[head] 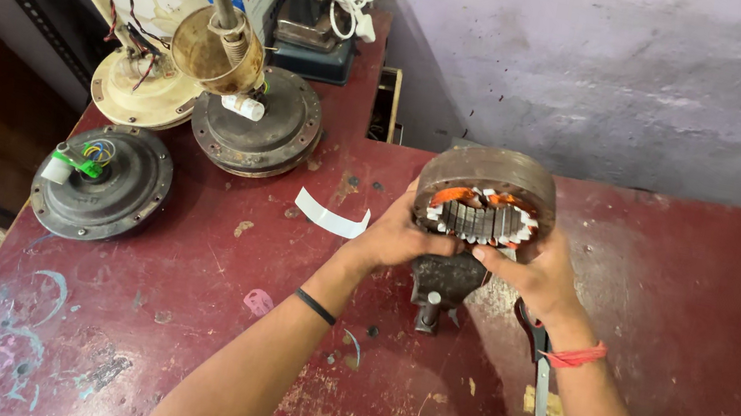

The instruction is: The person uses scissors to trim and adjust copper windings on a motor stator held in a bench vise. They repeatedly cut protruding wire ends and tuck them into the stator slots, working around the circumference of the stator.

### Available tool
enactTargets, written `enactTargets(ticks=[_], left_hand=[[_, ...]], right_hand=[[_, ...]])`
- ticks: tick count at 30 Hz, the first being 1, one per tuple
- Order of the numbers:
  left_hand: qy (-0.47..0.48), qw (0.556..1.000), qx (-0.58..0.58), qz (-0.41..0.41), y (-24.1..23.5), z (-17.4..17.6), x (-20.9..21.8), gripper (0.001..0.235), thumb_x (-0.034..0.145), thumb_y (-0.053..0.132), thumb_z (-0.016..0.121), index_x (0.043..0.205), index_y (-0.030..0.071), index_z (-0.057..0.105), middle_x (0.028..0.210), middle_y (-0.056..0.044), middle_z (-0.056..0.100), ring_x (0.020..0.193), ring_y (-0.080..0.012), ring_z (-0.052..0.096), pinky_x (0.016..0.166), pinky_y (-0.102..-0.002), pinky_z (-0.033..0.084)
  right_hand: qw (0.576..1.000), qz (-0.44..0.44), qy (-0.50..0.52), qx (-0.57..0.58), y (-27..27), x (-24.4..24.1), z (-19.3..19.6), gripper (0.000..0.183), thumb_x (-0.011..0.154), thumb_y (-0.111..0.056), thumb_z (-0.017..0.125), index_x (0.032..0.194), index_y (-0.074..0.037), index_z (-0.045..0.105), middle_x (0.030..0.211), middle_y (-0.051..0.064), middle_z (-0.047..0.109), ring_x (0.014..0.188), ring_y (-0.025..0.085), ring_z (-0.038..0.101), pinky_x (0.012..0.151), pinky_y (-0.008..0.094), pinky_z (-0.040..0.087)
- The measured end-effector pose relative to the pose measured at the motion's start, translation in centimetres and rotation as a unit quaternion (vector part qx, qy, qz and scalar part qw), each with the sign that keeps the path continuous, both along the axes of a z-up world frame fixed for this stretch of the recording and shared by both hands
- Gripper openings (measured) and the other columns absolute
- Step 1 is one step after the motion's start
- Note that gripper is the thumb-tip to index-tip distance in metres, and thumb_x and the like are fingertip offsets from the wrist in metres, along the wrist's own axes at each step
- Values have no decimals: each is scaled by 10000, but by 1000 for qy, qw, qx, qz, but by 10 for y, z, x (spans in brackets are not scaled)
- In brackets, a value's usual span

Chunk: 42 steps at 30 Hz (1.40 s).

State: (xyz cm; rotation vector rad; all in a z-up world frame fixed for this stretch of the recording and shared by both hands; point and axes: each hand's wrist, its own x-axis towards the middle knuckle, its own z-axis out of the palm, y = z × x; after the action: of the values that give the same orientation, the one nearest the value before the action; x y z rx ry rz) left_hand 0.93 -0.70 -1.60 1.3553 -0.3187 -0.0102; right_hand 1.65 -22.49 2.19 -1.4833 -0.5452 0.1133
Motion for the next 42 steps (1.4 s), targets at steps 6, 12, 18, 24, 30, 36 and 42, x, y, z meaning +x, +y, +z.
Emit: enactTargets(ticks=[6,12,18,24,30,36,42], left_hand=[[0,1000,25,-16,3,14,-8,572,728,-38,835,1260,83,661,1287,-15,592,1205,-185,582,1069,-353,498],[46,998,-24,-25,0,24,-17,536,736,-32,794,1233,100,645,1161,-6,649,1107,-165,621,986,-343,526],[44,998,-37,-26,-4,20,-13,523,736,-30,780,1226,96,645,1131,-28,682,1073,-175,645,962,-346,551],[49,998,-35,0,-5,15,-12,552,728,-36,793,1240,92,632,1131,-29,678,1068,-162,641,968,-335,536],[57,995,-68,-46,-3,12,-7,569,741,-63,780,1276,62,632,1148,-61,689,1077,-197,660,989,-385,551],[41,999,-5,-15,-5,17,-6,854,668,14,902,1424,59,508,1324,-64,651,1278,-213,594,1128,-393,484],[15,999,-41,-8,-7,20,-9,1028,675,39,920,1546,46,376,1442,-79,573,1370,-219,527,1183,-406,442]], right_hand=[[966,-242,78,-49,-51,-46,-9,567,851,-280,784,1340,-49,616,1262,80,713,1191,191,684,1029,359,535],[751,-231,209,-582,-107,-110,-64,515,791,-417,815,1185,-96,726,998,112,798,798,252,759,730,397,624],[805,-207,230,-506,-123,-102,-100,282,837,-205,800,1049,-19,792,847,213,766,669,243,658,620,382,526],[900,-243,313,-180,-118,-40,-42,178,977,-115,592,1015,20,702,940,195,736,669,220,648,590,341,551],[957,-213,197,7,-84,33,34,122,1078,-146,587,1138,-63,523,986,140,722,714,139,616,568,286,431],[972,-146,185,-27,-30,87,56,314,949,-33,697,1210,-34,522,934,80,665,734,124,628,594,271,465],[980,-43,178,-81,-8,108,46,422,913,22,685,1287,18,490,932,93,663,778,144,654,666,271,537]])
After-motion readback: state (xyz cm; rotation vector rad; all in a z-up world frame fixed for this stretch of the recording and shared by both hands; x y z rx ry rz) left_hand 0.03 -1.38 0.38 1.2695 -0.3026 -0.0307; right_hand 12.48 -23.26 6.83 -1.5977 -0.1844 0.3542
